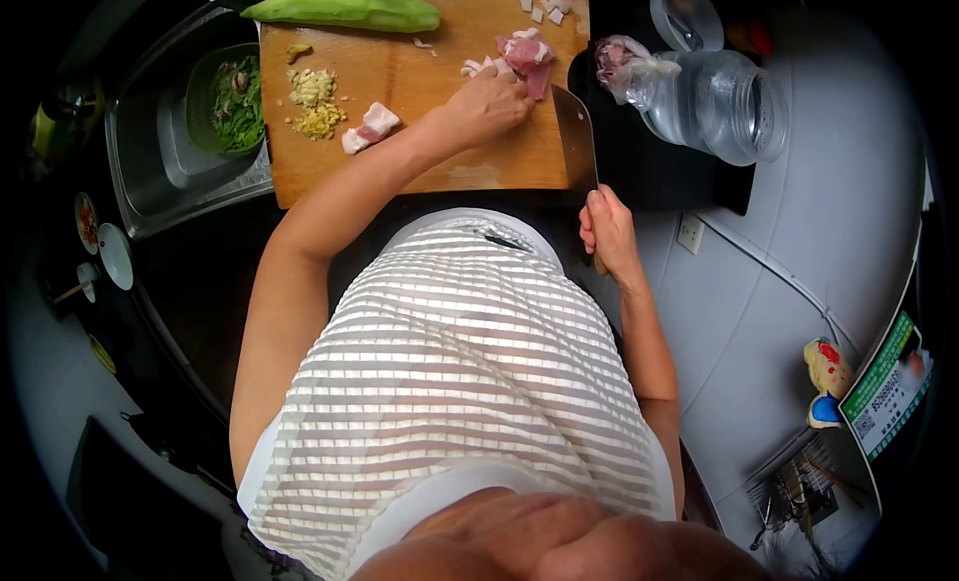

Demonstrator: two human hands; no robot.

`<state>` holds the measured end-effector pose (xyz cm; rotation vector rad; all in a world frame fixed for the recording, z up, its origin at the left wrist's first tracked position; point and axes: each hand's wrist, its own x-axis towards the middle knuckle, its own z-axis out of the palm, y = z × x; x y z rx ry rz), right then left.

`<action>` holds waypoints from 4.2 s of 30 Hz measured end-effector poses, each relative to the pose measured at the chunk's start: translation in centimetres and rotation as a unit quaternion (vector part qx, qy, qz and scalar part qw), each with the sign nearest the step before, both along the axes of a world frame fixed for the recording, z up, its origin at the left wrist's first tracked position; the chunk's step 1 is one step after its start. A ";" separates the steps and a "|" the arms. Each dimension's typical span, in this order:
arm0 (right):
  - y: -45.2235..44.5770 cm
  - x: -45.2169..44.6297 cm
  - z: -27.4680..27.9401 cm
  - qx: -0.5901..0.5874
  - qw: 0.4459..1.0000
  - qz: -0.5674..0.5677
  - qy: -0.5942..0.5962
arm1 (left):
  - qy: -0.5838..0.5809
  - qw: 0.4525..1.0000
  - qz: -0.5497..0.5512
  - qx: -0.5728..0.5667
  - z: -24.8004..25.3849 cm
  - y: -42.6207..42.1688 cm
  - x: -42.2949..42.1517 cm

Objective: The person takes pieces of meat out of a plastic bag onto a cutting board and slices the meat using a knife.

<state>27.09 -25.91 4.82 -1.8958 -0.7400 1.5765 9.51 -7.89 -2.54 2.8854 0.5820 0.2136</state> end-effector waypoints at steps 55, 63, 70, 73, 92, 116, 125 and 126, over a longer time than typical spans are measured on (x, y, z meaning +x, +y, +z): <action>5.6 -2.6 0.7 0.071 0.932 0.296 -0.197 | -0.225 0.951 0.151 -0.146 -3.1 -4.0 -5.4; 6.6 -3.4 0.1 0.062 0.928 0.316 -0.188 | -0.267 0.943 0.160 -0.119 -3.0 -3.9 -5.2; 8.2 -4.1 -0.5 0.106 0.918 0.335 -0.183 | -0.279 0.938 0.149 -0.145 -3.2 -3.7 -5.3; 6.7 -2.4 0.1 0.067 0.939 0.296 -0.159 | -0.291 0.933 0.160 -0.141 -3.5 -3.9 -5.4; 6.0 -2.4 1.3 -0.069 0.986 0.144 -0.040 | -0.342 0.885 0.282 -0.144 -2.1 -4.3 -6.5; 4.7 -2.1 0.5 -0.095 0.972 0.213 -0.041 | -0.245 0.931 0.211 -0.168 -1.5 -1.9 -7.8; 5.8 -2.3 1.4 -0.012 0.971 0.200 -0.129 | -0.290 0.932 0.139 -0.165 -1.7 -2.0 -7.5; 5.6 -2.4 1.3 -0.013 0.971 0.198 -0.130 | -0.290 0.933 0.137 -0.165 -1.8 -2.5 -7.5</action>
